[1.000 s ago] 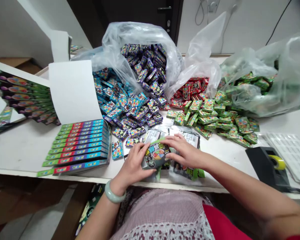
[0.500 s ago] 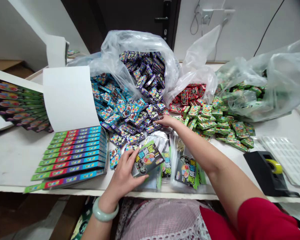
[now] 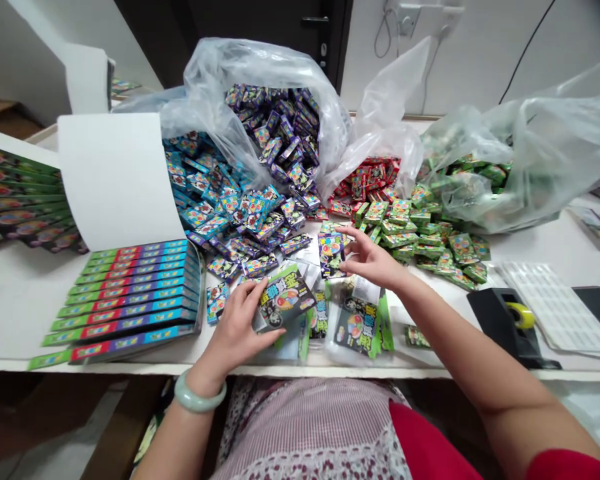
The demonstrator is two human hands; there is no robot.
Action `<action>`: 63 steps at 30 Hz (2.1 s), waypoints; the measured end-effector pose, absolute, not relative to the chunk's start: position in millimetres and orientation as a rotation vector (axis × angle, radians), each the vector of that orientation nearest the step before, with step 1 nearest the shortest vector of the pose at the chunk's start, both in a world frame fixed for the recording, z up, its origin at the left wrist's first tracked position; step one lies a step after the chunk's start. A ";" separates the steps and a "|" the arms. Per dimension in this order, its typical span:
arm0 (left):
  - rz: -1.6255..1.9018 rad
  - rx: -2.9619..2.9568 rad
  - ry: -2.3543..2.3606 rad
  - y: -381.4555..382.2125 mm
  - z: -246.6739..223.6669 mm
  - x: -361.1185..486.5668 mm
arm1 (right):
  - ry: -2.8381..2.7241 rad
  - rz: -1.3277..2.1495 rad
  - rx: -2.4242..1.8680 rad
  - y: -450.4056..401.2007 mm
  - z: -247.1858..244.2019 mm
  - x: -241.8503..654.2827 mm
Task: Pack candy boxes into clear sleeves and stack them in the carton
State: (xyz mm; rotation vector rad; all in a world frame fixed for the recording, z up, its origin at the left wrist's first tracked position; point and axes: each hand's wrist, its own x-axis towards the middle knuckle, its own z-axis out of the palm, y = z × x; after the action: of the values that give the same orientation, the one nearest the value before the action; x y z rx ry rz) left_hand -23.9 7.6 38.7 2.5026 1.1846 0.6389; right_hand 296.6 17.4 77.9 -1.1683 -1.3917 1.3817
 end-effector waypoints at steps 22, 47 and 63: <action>0.677 2.459 1.158 -11.5 48.5 -14.2 | -2.078 0.874 -1.258 -8.1 78.0 252.9; 0.794 2.139 1.319 -37.9 37.9 -92.8 | -2.390 0.324 -1.406 193.3 99.4 64.9; 0.680 2.531 1.097 -1.6 50.0 -36.3 | -2.257 1.410 -1.504 48.4 90.0 331.7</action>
State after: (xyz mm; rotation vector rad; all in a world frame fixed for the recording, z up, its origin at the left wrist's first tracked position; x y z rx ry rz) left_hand -36.3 -1.6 50.0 2.5306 1.0972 0.6801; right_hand 331.7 48.4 90.0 -1.5039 -2.2567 1.4099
